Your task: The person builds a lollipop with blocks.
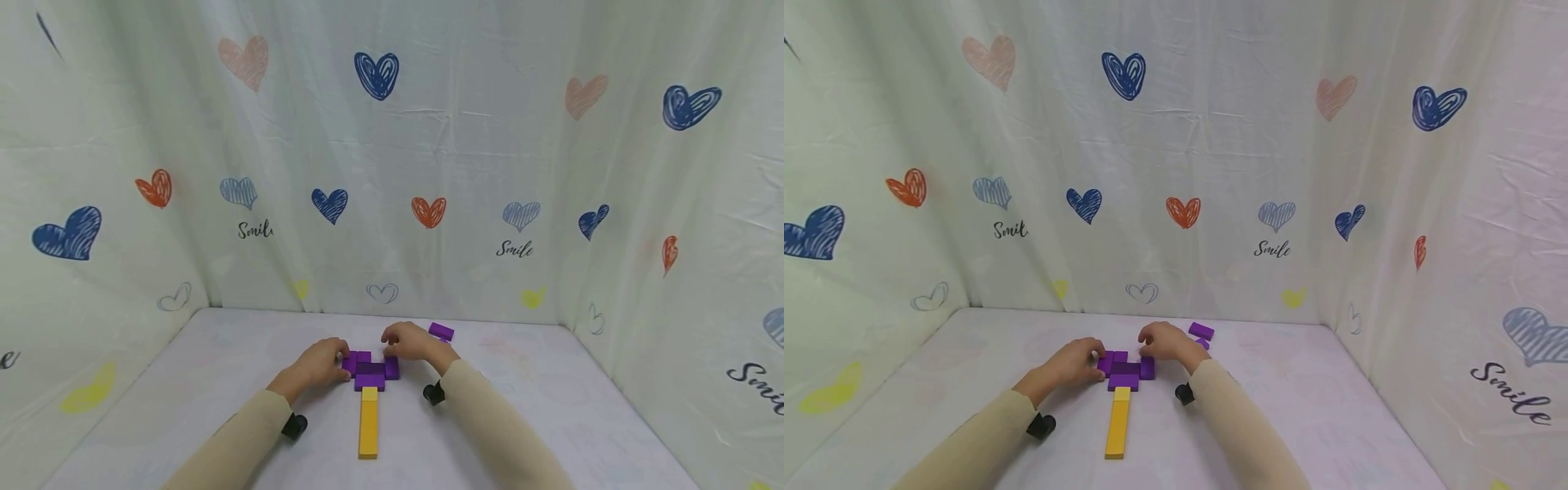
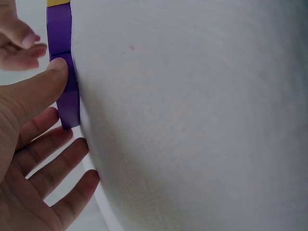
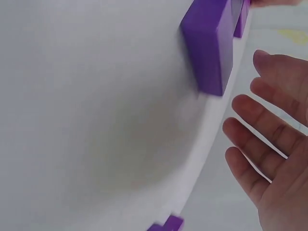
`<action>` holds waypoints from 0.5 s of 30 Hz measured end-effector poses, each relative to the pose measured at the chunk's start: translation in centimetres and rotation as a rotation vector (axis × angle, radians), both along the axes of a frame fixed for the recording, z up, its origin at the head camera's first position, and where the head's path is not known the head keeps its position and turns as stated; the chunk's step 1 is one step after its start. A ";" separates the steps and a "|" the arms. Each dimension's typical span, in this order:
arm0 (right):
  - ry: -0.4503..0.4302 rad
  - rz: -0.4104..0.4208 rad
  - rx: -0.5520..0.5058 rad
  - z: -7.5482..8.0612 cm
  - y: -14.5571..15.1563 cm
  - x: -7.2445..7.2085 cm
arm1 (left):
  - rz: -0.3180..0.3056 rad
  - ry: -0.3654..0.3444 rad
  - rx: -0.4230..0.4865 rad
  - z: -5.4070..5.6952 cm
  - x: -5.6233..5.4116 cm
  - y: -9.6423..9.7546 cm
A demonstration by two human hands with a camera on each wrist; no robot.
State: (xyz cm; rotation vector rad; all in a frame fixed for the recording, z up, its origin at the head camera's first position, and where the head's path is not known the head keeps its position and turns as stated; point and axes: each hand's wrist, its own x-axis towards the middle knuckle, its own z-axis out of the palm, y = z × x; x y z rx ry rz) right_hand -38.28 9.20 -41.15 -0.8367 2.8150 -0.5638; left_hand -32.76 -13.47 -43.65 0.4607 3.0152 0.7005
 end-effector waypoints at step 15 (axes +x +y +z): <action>0.125 -0.194 0.024 -0.7 8.3 -0.9 | -0.006 0.023 -0.004 0.2 0.3 0.1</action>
